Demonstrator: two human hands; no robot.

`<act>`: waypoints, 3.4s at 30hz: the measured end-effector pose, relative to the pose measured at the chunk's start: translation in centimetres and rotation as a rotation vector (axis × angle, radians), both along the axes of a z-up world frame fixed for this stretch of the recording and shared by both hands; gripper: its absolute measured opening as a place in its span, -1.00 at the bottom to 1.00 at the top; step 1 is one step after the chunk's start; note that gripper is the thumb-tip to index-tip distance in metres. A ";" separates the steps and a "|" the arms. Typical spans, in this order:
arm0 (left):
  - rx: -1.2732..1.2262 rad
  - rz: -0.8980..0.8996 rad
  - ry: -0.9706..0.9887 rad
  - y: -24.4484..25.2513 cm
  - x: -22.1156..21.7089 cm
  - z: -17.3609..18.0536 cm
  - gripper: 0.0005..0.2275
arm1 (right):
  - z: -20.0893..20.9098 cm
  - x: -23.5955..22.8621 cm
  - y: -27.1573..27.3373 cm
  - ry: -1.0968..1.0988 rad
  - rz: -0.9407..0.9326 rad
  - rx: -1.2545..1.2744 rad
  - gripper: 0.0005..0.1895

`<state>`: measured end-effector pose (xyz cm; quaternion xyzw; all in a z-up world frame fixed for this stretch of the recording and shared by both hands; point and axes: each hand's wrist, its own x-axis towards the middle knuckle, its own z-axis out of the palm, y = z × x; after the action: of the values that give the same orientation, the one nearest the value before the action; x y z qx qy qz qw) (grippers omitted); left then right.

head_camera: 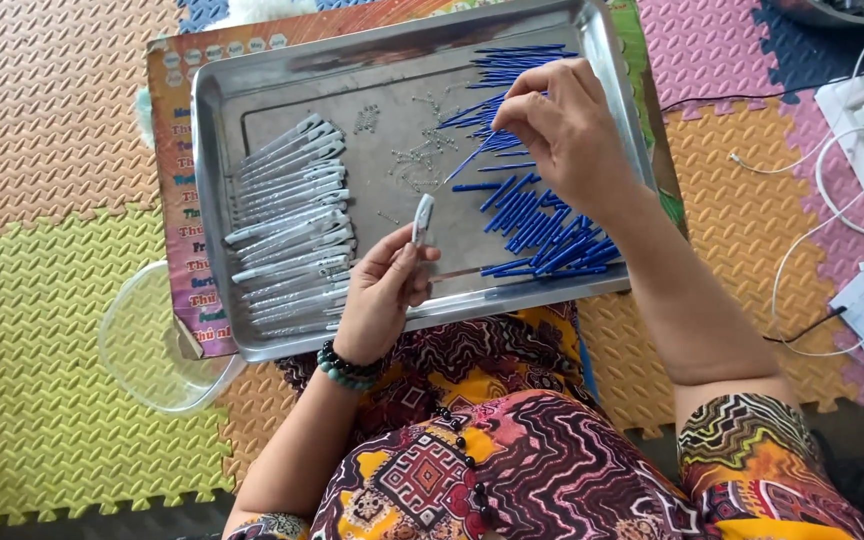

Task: Assembling ballpoint pens by manually inserting ink refills into the pen casings.

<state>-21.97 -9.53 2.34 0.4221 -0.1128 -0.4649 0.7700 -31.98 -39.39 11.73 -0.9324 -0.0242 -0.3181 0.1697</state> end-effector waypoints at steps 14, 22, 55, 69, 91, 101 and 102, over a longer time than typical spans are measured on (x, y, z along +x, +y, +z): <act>0.062 -0.025 -0.129 -0.2 -0.4 0.8 -0.66 | 1.7 1.8 1.0 -0.041 0.051 -0.276 -0.87; 0.079 -0.029 -0.135 -0.2 -0.4 0.8 -0.66 | 1.0 2.8 1.9 -0.015 0.055 -0.242 -0.86; 0.086 0.088 -0.020 1.6 -1.8 -0.5 -0.66 | 0.5 1.6 3.9 0.214 0.131 0.792 -0.89; 0.028 0.059 0.019 1.6 -1.4 1.1 -0.65 | 3.0 2.0 7.8 0.286 0.194 0.712 -0.63; -0.051 0.020 0.190 1.4 -0.9 1.0 -0.55 | -3.3 6.0 6.8 0.472 0.063 1.409 -0.80; 0.100 -0.017 0.199 1.4 -0.5 1.4 -0.68 | -4.1 5.0 -0.1 -0.101 -0.183 0.997 -0.87; 0.101 0.003 0.226 1.4 -0.5 1.6 -0.65 | -3.8 4.7 0.0 -0.165 -0.129 0.873 -0.86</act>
<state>-22.42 -8.11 3.91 0.4053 -0.0008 -0.5135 0.7564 -27.31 -39.37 7.94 -0.7445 0.1571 -0.3819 0.5246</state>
